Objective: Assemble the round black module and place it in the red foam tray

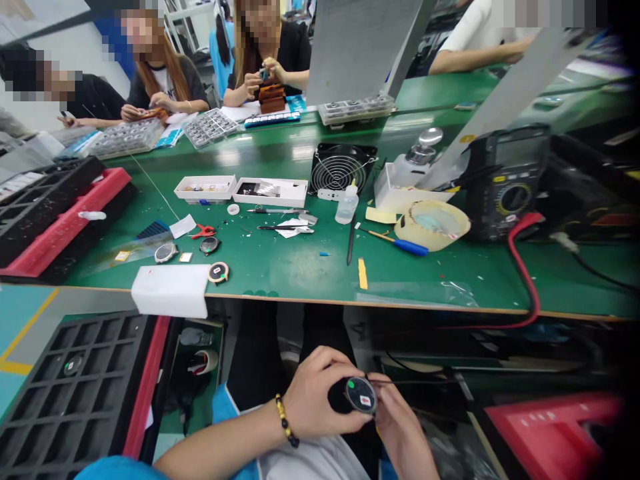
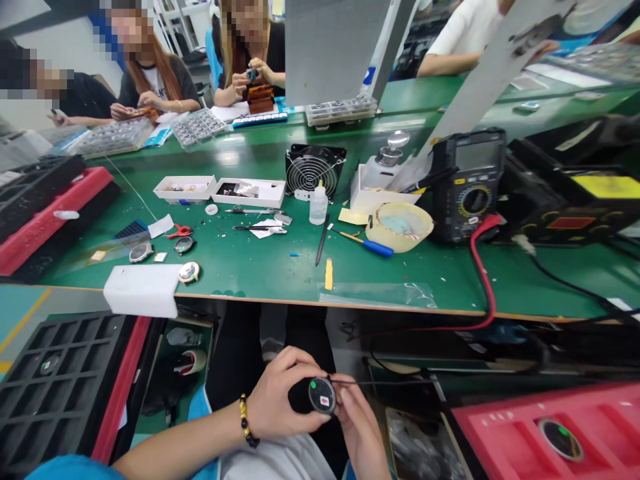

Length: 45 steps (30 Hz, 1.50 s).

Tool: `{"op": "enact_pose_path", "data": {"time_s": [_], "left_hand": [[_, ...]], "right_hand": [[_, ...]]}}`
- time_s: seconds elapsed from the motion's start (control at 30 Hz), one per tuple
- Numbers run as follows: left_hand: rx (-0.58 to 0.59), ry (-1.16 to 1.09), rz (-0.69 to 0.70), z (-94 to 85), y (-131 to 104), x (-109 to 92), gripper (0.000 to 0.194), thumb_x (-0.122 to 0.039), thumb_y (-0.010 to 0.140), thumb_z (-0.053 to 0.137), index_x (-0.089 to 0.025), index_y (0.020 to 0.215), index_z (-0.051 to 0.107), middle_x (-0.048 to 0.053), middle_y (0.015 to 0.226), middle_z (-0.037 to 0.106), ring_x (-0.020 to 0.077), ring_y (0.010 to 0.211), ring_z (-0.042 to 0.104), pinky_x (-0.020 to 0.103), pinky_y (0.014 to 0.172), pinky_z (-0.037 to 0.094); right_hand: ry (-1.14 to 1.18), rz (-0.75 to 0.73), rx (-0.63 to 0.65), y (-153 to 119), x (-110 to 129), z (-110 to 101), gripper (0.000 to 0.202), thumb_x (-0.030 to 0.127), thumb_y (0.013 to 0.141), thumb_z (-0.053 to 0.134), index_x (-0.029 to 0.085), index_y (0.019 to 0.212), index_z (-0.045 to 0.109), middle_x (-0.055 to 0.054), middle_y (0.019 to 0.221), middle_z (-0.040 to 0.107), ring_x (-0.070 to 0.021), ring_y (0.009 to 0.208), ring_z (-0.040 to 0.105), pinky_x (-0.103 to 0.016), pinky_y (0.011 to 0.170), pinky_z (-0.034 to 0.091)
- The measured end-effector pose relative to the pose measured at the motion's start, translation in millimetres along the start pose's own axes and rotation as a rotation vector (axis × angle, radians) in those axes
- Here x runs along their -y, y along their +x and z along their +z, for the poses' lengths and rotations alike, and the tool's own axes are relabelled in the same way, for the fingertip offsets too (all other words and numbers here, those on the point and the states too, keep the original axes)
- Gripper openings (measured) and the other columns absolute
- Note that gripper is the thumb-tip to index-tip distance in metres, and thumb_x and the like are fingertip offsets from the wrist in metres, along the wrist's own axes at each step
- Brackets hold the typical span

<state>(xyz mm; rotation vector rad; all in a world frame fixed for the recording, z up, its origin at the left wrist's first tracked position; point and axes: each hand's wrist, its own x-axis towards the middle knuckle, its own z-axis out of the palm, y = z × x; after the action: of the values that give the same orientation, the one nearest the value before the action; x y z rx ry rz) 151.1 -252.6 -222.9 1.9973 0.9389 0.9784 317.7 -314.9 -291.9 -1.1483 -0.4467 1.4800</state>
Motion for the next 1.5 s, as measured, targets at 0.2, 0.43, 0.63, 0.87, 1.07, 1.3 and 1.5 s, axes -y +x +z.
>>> {"op": "enact_pose_path", "data": {"time_s": [0.2, 0.43, 0.63, 0.87, 1.07, 1.3, 1.5], "left_hand": [[0.015, 0.015, 0.004, 3.0, -1, 1, 0.050, -0.030, 0.071, 0.082, -0.020, 0.118, 0.069, 0.011, 0.107, 0.069, 0.0236, 0.095, 0.066, 0.037, 0.084, 0.055], [0.044, -0.044, 0.001, 1.1, 0, 2, 0.051, -0.036, 0.076, 0.083, -0.022, 0.123, 0.068, 0.011, 0.111, 0.071, 0.0233, 0.099, 0.067, 0.037, 0.087, 0.055], [0.045, -0.077, 0.011, 0.8, 1, 2, 0.046, -0.030, 0.077, 0.082, -0.021, 0.119, 0.066, 0.010, 0.110, 0.073, 0.0228, 0.099, 0.067, 0.037, 0.089, 0.055], [0.055, 0.000, 0.047, 3.3, 1, 0, 0.046, -0.023, 0.077, 0.079, -0.021, 0.120, 0.062, 0.010, 0.110, 0.073, 0.0230, 0.098, 0.067, 0.037, 0.087, 0.055], [0.009, 0.025, 0.096, 3.5, -1, 0, 0.047, -0.018, 0.078, 0.077, -0.022, 0.122, 0.060, 0.009, 0.112, 0.072, 0.0221, 0.100, 0.067, 0.036, 0.087, 0.055], [-0.007, -0.080, 0.098, 1.1, 0, 0, 0.053, -0.025, 0.074, 0.087, -0.023, 0.120, 0.060, 0.009, 0.111, 0.073, 0.0215, 0.098, 0.069, 0.036, 0.087, 0.055], [-0.019, -0.138, 0.017, 3.3, -2, 0, 0.054, -0.026, 0.070, 0.090, -0.023, 0.116, 0.062, 0.007, 0.109, 0.073, 0.0210, 0.099, 0.069, 0.035, 0.089, 0.055]], "right_hand": [[0.111, 0.077, 0.060, -5, 2, 4, 0.035, 0.054, 0.082, 0.078, 0.033, 0.110, 0.075, -0.004, 0.107, 0.080, -0.0309, 0.098, 0.075, -0.051, 0.091, 0.059], [0.157, 0.124, 0.075, -5, 7, 4, 0.033, 0.056, 0.076, 0.083, 0.036, 0.102, 0.079, -0.003, 0.108, 0.080, -0.0293, 0.091, 0.075, -0.049, 0.083, 0.062], [0.121, 0.113, 0.097, -3, 13, 4, 0.038, 0.059, 0.074, 0.082, 0.032, 0.101, 0.079, -0.004, 0.097, 0.079, -0.0273, 0.087, 0.073, -0.042, 0.078, 0.060], [0.102, 0.080, 0.123, 0, 6, 0, 0.042, 0.057, 0.077, 0.081, 0.031, 0.109, 0.074, -0.005, 0.099, 0.078, -0.0268, 0.089, 0.072, -0.042, 0.081, 0.059], [0.029, 0.040, 0.150, -1, 9, 3, 0.045, 0.057, 0.081, 0.077, 0.031, 0.117, 0.069, -0.006, 0.104, 0.076, -0.0245, 0.095, 0.070, -0.035, 0.084, 0.056], [0.078, 0.059, 0.258, -1, 14, 3, 0.035, 0.055, 0.083, 0.076, 0.033, 0.111, 0.072, -0.003, 0.091, 0.074, -0.0194, 0.078, 0.065, -0.029, 0.069, 0.054], [0.062, 0.034, 0.204, 1, 16, 3, 0.036, 0.056, 0.081, 0.077, 0.029, 0.105, 0.076, -0.006, 0.098, 0.074, -0.0212, 0.084, 0.067, -0.031, 0.072, 0.056]]}}
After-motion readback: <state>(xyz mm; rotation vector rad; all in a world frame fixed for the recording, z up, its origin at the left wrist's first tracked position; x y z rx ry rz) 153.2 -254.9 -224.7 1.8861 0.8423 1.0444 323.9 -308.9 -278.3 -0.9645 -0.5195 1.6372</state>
